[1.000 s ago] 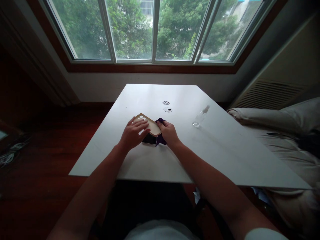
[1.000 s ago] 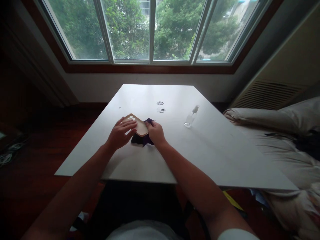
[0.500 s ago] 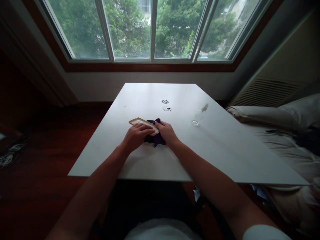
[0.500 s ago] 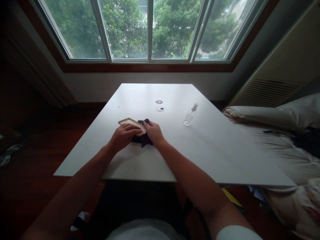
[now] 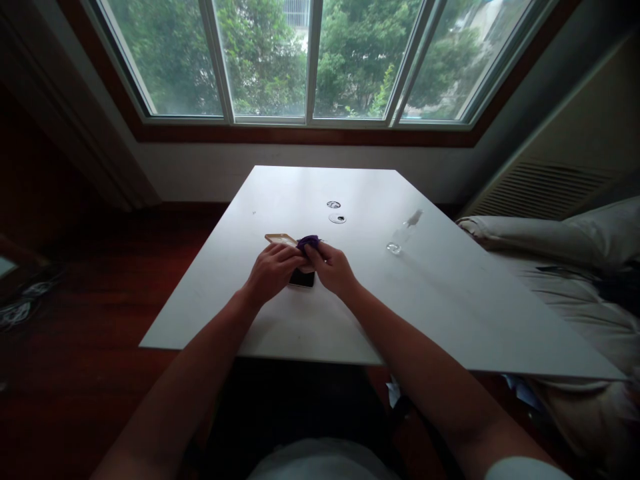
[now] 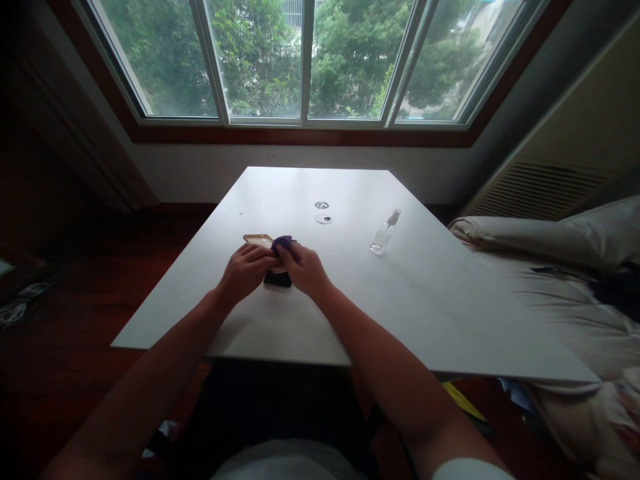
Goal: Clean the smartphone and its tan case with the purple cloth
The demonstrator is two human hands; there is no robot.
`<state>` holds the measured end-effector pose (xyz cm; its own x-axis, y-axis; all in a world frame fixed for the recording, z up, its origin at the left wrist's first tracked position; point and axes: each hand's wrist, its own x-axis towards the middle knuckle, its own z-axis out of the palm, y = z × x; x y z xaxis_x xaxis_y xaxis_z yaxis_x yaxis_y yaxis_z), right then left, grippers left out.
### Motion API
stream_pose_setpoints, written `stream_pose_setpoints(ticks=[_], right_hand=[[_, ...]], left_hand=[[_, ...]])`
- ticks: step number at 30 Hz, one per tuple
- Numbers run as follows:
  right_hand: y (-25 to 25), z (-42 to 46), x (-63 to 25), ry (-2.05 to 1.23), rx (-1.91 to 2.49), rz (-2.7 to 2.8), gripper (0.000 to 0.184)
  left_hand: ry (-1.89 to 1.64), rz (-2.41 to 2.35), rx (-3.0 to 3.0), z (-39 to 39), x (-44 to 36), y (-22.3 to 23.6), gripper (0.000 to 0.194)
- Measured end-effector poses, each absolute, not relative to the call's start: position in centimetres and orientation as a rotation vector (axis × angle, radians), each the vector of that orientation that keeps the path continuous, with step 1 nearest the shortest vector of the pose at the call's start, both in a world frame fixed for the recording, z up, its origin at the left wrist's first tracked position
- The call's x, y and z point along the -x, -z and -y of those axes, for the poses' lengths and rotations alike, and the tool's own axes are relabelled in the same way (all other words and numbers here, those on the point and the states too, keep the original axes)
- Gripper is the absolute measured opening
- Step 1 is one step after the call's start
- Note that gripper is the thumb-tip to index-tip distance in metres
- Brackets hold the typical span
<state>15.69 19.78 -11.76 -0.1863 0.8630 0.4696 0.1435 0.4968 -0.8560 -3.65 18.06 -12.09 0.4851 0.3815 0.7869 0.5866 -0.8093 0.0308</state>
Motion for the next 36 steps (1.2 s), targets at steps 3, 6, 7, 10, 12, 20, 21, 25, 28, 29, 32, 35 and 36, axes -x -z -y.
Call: stream_pose_setpoints(ticks=[3, 6, 7, 10, 12, 20, 21, 25, 28, 29, 32, 35, 36], right_hand=[[11.6, -19.4, -15.7, -0.819, 0.875, 1.725, 0.043], [11.4, -19.5, -15.9, -0.844, 0.86, 1.633, 0.043], [11.4, -19.5, -16.1, -0.856, 0.851, 1.59, 0.042], [11.4, -19.3, -16.4, -0.881, 0.831, 1.523, 0.041], [11.3, -19.1, -16.6, -0.852, 0.823, 1.585, 0.039], [11.5, -19.9, -16.1, -0.644, 0.819, 1.9, 0.031], [11.7, -20.2, -16.2, -0.656, 0.851, 1.908, 0.032], [12.3, -21.1, -16.5, -0.731, 0.898, 1.907, 0.032], [12.1, -20.8, -16.7, -0.781, 0.815, 1.863, 0.032], [12.0, -20.5, -16.7, -0.806, 0.788, 1.834, 0.032], [11.4, -19.5, -16.5, -0.903, 0.764, 1.7, 0.036], [11.1, -19.2, -16.2, -0.939, 0.804, 1.456, 0.042], [11.1, -19.3, -16.2, -0.927, 0.821, 1.353, 0.044]], left_hand=[[1.299, 0.902, 2.414, -18.0, 4.0, 12.0, 0.016], [1.381, 0.959, 2.349, -18.1, 4.3, 12.0, 0.013], [1.396, 0.961, 2.332, -18.1, 4.4, 12.0, 0.012], [1.419, 0.961, 2.295, -18.2, 4.7, 11.9, 0.013], [1.424, 0.973, 2.292, -18.3, 4.9, 11.9, 0.015], [1.302, 0.857, 2.35, -18.1, 4.4, 11.8, 0.014], [1.268, 0.828, 2.369, -18.0, 4.1, 11.8, 0.014], [1.21, 0.798, 2.384, -18.0, 3.7, 11.7, 0.015], [1.238, 0.855, 2.354, -18.1, 4.2, 11.7, 0.016], [1.255, 0.882, 2.333, -18.2, 4.4, 11.7, 0.017], [1.331, 0.962, 2.257, -18.4, 5.1, 11.7, 0.019], [1.409, 1.006, 2.237, -18.5, 5.5, 11.8, 0.018], [1.431, 1.011, 2.239, -18.5, 5.5, 11.8, 0.018]])
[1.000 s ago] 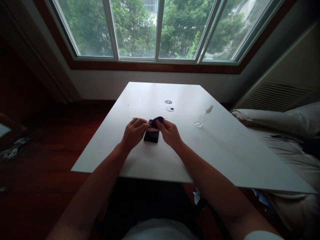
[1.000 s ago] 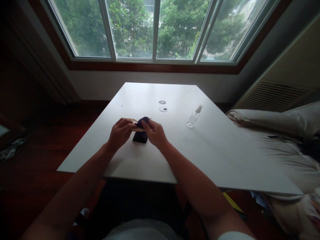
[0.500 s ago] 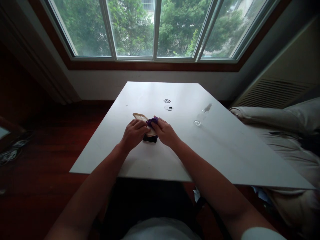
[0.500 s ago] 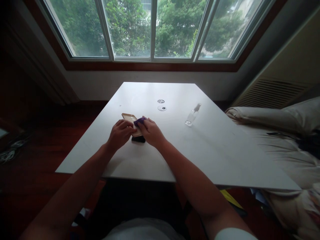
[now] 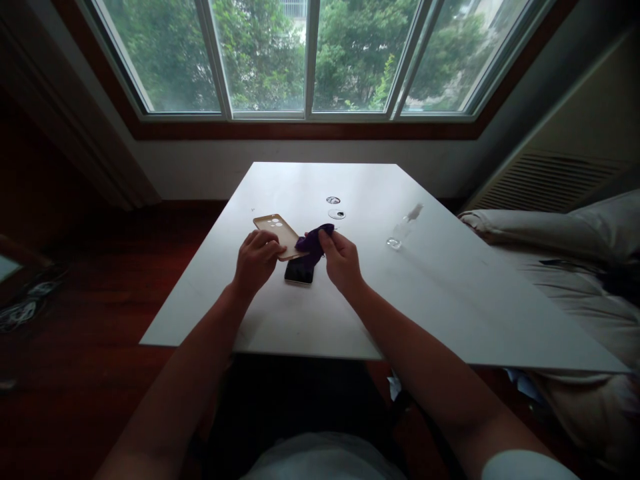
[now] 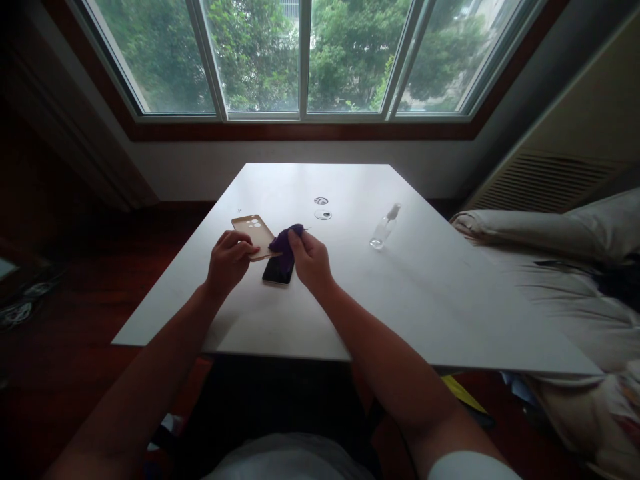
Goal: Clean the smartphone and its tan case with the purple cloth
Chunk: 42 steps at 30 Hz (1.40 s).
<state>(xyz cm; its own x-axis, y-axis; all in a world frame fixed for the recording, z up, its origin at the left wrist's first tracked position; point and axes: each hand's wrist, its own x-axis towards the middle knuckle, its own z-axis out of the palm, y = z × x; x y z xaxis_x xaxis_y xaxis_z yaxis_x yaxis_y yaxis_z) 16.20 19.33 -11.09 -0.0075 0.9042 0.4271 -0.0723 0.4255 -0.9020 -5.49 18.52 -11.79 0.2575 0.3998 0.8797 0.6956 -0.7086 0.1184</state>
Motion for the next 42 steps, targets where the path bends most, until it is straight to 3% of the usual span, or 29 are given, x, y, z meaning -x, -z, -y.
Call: stream_pose_setpoints(ticks=[9, 16, 21, 31, 38, 42], right_hand=[[12.4, -23.7, -18.3, -1.046, 0.989, 0.696, 0.047], [12.8, -23.0, -17.3, -1.158, 0.92, 0.978, 0.036], [12.9, -22.5, -16.6, -1.19, 0.868, 1.046, 0.039], [13.2, -22.0, -16.0, -1.171, 0.87, 1.316, 0.034], [13.1, -21.9, -16.4, -1.272, 0.945, 1.307, 0.026], [12.7, -21.7, -16.3, -1.327, 0.927, 1.281, 0.024]], left_hand=[[1.522, 0.959, 2.31, -18.2, 4.6, 11.8, 0.016], [1.57, 0.884, 2.376, -18.1, 4.1, 11.8, 0.015], [1.55, 0.851, 2.416, -18.0, 4.0, 11.7, 0.013], [1.223, 0.797, 2.541, -17.7, 4.0, 11.4, 0.014], [1.226, 0.782, 2.526, -17.7, 4.2, 11.5, 0.04], [1.239, 0.792, 2.523, -17.6, 4.1, 11.6, 0.046]])
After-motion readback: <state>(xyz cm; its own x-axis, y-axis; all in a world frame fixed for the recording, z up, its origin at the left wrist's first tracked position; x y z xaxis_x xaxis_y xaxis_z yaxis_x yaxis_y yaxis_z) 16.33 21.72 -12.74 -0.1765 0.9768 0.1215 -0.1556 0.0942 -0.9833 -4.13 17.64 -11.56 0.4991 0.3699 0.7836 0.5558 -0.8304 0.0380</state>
